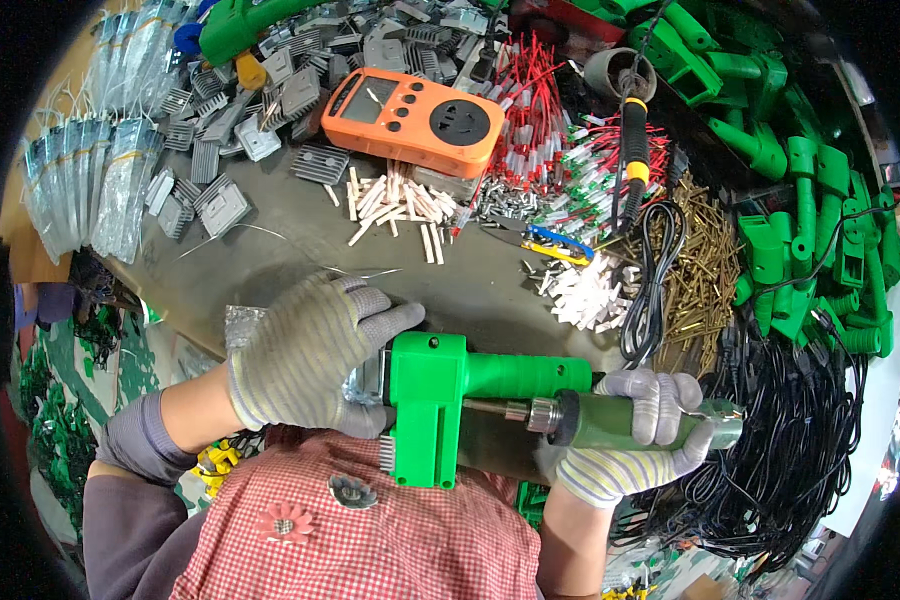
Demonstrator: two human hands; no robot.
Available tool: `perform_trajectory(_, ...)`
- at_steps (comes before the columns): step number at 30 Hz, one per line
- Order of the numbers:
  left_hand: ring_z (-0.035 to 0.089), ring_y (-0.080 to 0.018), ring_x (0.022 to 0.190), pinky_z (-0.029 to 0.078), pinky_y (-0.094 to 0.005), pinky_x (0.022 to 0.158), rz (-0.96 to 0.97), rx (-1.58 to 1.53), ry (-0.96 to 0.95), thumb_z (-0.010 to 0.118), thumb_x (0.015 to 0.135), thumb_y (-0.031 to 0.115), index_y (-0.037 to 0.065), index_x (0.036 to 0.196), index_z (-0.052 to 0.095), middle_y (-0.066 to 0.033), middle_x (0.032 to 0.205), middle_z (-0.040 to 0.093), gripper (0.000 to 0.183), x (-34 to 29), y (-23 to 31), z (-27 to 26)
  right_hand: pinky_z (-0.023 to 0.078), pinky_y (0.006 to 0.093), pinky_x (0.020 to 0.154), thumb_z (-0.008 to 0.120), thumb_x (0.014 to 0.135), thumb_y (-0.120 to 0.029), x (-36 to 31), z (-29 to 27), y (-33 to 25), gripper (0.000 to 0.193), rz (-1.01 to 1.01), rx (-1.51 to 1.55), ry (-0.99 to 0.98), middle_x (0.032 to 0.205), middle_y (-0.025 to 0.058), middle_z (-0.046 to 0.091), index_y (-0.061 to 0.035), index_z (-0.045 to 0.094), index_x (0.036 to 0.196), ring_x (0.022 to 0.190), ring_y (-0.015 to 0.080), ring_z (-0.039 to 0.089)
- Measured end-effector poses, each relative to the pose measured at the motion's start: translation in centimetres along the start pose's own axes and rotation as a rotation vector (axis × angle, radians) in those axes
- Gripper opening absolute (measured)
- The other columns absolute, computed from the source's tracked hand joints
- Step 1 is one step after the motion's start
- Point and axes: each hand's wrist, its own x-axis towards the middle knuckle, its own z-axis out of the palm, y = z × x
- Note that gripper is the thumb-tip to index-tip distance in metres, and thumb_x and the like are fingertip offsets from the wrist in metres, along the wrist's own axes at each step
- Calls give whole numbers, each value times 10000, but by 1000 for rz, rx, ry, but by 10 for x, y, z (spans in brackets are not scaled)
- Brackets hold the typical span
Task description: The person solders wires inside a tool casing using a soldering iron, installs internal components, and fastens the casing with a power screwdriver. The person then gathers assembled tools and carries them across the workshop.
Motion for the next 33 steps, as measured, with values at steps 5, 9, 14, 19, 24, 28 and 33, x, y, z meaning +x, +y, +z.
perform_trajectory(5,604,-337,949,473,-447,854,6,20,-7,781,590,467,-8,1255,569,-172,1031,618,845,-1,-1,2,492,329,846,658,911,-247,-1,3,2,179,13,-32,-1,540,-84,349,-102,554,894,502,64,358)
perform_trajectory(9,606,-337,951,467,-450,876,8,0,7,787,586,457,-5,1236,582,-169,1023,623,824,-1,0,2,489,329,848,658,910,-251,-2,3,3,184,-8,-46,12,541,-81,349,-97,558,903,502,69,359)
perform_trajectory(14,612,-333,939,473,-443,866,18,3,22,793,579,444,-9,1229,583,-168,1011,627,819,-2,-2,3,475,298,814,666,894,-204,-2,3,4,140,17,-5,-15,533,-98,349,-123,552,890,486,45,341)
perform_trajectory(19,618,-335,933,482,-444,845,31,16,37,791,584,439,-9,1231,583,-168,1007,631,814,-2,-2,4,469,275,772,674,893,-206,-3,2,5,143,-4,26,-27,534,-105,344,-123,558,899,491,35,335)
perform_trajectory(24,615,-337,945,483,-445,849,23,7,45,797,584,453,3,1247,579,-171,1025,628,831,-3,-3,4,461,277,810,659,923,-255,-5,5,5,198,-19,-76,-4,568,-98,336,-78,607,995,530,37,345)
perform_trajectory(28,607,-364,943,481,-454,859,-39,79,168,843,552,447,68,1310,572,-171,1086,602,889,-17,11,-14,445,300,873,656,936,-354,-4,-3,0,329,-15,-76,26,601,-99,330,-53,616,1060,560,49,357)
perform_trajectory(33,617,-351,911,504,-436,801,-157,212,34,869,549,406,113,1362,553,-160,1102,582,920,-63,2,-25,451,342,882,672,910,-448,-4,-5,5,415,-51,-163,141,613,-98,334,-64,606,1054,572,71,364)
